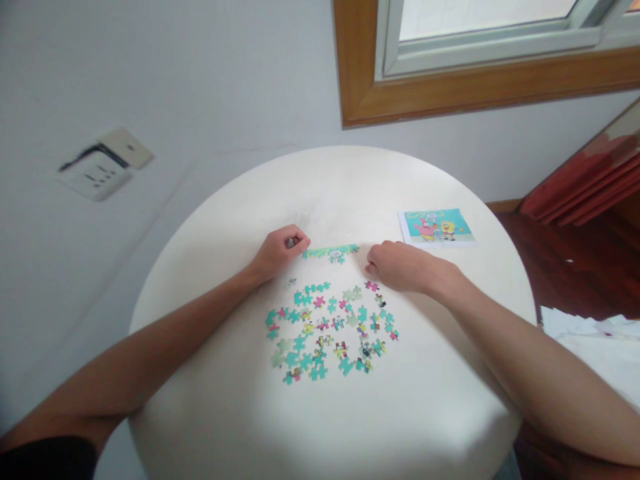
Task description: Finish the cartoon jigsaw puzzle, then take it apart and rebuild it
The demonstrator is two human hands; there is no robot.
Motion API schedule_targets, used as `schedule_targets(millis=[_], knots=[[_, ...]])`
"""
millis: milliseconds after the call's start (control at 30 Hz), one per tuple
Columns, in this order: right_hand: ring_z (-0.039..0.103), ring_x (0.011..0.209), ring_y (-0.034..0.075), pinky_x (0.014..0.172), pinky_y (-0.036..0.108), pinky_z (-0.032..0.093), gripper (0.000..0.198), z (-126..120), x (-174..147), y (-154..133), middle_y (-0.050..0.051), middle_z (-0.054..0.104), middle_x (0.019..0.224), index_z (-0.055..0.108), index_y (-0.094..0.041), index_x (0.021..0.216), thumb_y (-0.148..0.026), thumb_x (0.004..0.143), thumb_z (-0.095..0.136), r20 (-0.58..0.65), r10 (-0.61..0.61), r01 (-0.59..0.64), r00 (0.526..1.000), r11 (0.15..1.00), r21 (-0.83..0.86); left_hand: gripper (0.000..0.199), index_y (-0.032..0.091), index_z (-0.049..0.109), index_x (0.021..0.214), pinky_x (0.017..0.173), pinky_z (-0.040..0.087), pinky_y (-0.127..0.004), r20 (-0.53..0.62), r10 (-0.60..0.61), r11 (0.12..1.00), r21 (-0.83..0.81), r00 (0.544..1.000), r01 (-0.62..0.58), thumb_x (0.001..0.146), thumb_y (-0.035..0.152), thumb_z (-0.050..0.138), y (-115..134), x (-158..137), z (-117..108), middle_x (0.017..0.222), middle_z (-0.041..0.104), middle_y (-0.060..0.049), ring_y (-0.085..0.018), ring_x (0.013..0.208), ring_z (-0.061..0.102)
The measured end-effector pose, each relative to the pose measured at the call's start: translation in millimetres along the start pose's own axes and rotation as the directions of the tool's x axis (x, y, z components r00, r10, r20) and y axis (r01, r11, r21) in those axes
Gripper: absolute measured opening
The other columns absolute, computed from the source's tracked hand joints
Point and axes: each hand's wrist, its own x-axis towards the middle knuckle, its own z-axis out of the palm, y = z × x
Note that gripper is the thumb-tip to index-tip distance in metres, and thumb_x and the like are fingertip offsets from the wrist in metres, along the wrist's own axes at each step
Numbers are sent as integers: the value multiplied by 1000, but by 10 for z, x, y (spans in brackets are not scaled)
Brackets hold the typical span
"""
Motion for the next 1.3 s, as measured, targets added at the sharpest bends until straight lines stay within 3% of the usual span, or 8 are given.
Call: schedule_targets(millis=[500, 600, 700, 767, 867, 967, 1167, 1300], knots=[[61, 65, 20, 62, 34, 36, 34, -17, -17, -39, 16, 70, 77, 63, -16, 73, -30, 94, 39, -5, 16, -16, 1000, 1000, -16, 17, 16, 62, 70, 65, 41, -26, 4, 10, 1000, -2, 1000, -10, 84, 25, 56, -27, 12, 3, 70, 59, 0, -13, 66, 53], [60, 63, 20, 60, 33, 36, 34, -8, -16, -29, 16, 69, 76, 62, -16, 72, -30, 94, 39, -6, 15, -15, 1000, 1000, -15, 15, 16, 64, 74, 66, 42, -26, 75, 48, 999, 4, 996, -48, 85, 24, 58, 57, -1, -95, 73, 61, -1, -13, 67, 54], [60, 63, 20, 59, 32, 35, 34, 2, -12, -22, 15, 70, 76, 62, -16, 72, -30, 94, 40, -6, 18, -18, 1000, 1000, -11, 9, 18, 69, 83, 68, 43, -25, 343, 131, 990, 10, 930, -143, 85, 25, 63, 285, -85, -287, 77, 65, -1, -13, 70, 57], [61, 64, 20, 59, 32, 35, 34, 7, -9, -20, 15, 70, 77, 63, -16, 72, -30, 93, 41, -7, 19, -20, 1000, 1000, -9, 9, 19, 71, 85, 74, 44, -25, 560, 156, 977, 34, 814, -211, 86, 26, 65, 477, -171, -416, 82, 68, -2, -14, 76, 60], [61, 64, 19, 60, 32, 35, 33, 11, -4, -14, 14, 70, 77, 63, -16, 72, -30, 93, 42, -15, 17, -18, 1000, 1000, -12, 7, 22, 73, 89, 81, 43, -26, 697, 143, 959, 77, 703, -272, 85, 25, 68, 703, -296, -516, 87, 69, -2, -16, 87, 62], [61, 64, 19, 60, 32, 35, 32, 18, 1, -4, 14, 70, 76, 63, -17, 71, -30, 92, 44, -21, 6, -6, 1000, 1000, -17, 8, 22, 73, 89, 79, 42, -26, 723, 93, 952, 137, 685, -274, 81, 23, 73, 788, -374, -482, 86, 68, -1, -17, 87, 62], [58, 60, 18, 57, 32, 34, 32, 45, 12, 11, 12, 68, 71, 62, -18, 68, -32, 92, 46, -35, 8, -9, 999, 1000, -12, 10, 19, 69, 83, 71, 40, -27, 712, 57, 944, 189, 700, -269, 76, 22, 76, 777, -443, -337, 82, 66, -1, -18, 81, 60], [54, 57, 17, 56, 31, 32, 31, 55, 16, 12, 10, 67, 69, 60, -19, 65, -33, 91, 48, -47, -3, 2, 999, 1000, -15, 6, 19, 68, 80, 77, 41, -28, 714, 67, 953, 162, 697, -257, 78, 17, 74, 780, -463, -317, 81, 65, -1, -18, 84, 60]])
